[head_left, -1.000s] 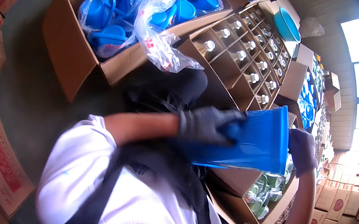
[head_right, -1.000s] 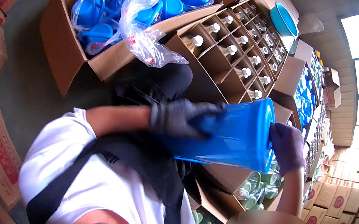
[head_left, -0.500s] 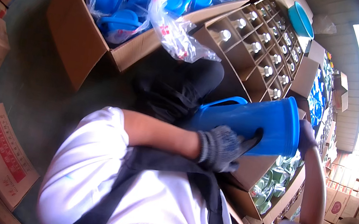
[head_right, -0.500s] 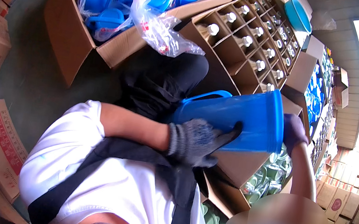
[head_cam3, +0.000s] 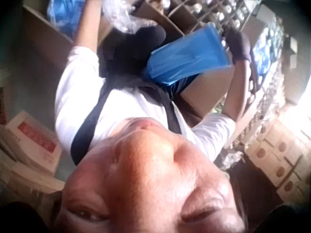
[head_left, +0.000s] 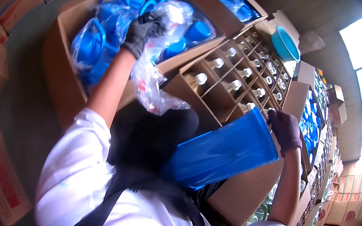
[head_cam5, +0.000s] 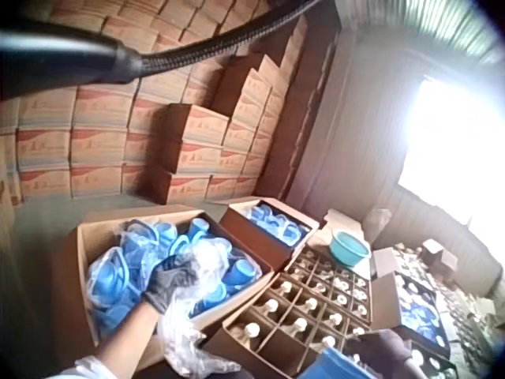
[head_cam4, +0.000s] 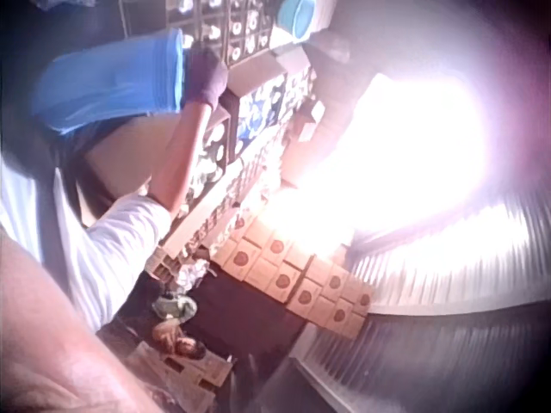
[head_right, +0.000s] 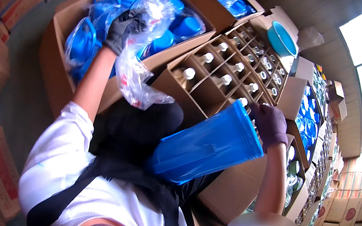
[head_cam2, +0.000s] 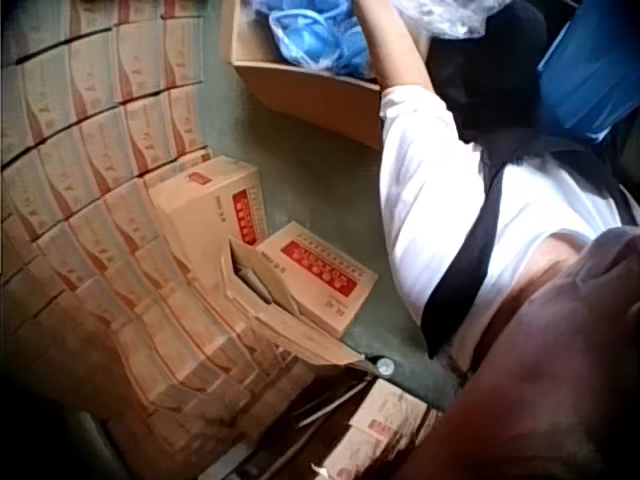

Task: The person places white caps onto glass flasks in a cardboard grid, then inserts individual flasks into blue plastic thermos bodies, seals them with a blue lid, and places the completed thermoses into plastic bags and back into boxes.

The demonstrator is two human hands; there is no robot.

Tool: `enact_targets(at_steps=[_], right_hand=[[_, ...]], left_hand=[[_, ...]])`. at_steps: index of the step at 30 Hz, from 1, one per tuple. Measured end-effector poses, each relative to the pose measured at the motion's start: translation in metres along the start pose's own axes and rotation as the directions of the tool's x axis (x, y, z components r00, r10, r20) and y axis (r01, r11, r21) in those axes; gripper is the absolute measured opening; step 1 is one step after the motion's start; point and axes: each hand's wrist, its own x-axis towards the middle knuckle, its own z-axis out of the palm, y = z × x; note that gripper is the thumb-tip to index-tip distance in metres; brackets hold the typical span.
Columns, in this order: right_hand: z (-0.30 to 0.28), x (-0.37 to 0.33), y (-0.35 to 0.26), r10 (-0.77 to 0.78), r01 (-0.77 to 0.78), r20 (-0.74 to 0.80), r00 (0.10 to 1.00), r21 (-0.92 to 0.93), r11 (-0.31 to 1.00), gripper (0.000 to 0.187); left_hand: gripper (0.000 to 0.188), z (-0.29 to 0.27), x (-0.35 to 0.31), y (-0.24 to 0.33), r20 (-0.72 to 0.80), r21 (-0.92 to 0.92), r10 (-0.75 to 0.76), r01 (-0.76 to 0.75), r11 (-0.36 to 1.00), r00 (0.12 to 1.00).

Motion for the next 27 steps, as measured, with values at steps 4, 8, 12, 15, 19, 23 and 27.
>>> enact_targets(at_steps=[4, 8, 12, 15, 19, 23, 27], right_hand=[[-0.026, 0.021, -0.034, -0.096, 0.11, -0.063, 0.993, 0.771, 0.628, 0.044], [-0.042, 0.045, -0.053, -0.351, 0.422, -0.382, 0.855, 0.906, 0.041, 0.067], [-0.069, 0.034, -0.05, -0.428, 0.511, -0.409, 0.806, 0.846, 0.154, 0.054], [-0.067, 0.036, -0.028, -0.225, 0.453, -0.417, 0.881, 0.879, 0.146, 0.034], [-0.08, 0.066, 0.007, -0.123, 0.386, -0.393, 0.911, 0.919, -0.079, 0.032], [-0.118, 0.095, 0.034, -0.146, 0.441, -0.525, 0.839, 0.812, -0.382, 0.037], [-0.15, 0.102, 0.057, -0.234, 0.422, -0.622, 0.748, 0.717, -0.555, 0.043]], left_hand=[[0.031, 0.134, -0.033, 0.04, 0.166, -0.199, 0.146, -0.112, 0.974, 0.975], [0.032, 0.164, -0.026, 0.032, 0.342, -0.184, 0.121, -0.06, 0.981, 0.932], [0.035, 0.192, -0.01, 0.016, 0.376, -0.098, 0.101, -0.069, 0.993, 0.921], [0.033, 0.215, 0.001, 0.02, 0.45, -0.427, -0.09, 0.303, 0.852, 0.889], [0.059, 0.186, 0.049, 0.008, 0.639, 0.325, 0.253, -0.553, 0.767, 0.726], [0.067, 0.192, 0.028, 0.007, 0.499, -0.094, 0.223, -0.203, 0.975, 0.837], [0.074, 0.191, -0.031, -0.047, 0.274, 0.252, -0.05, -0.022, 0.967, 0.96]])
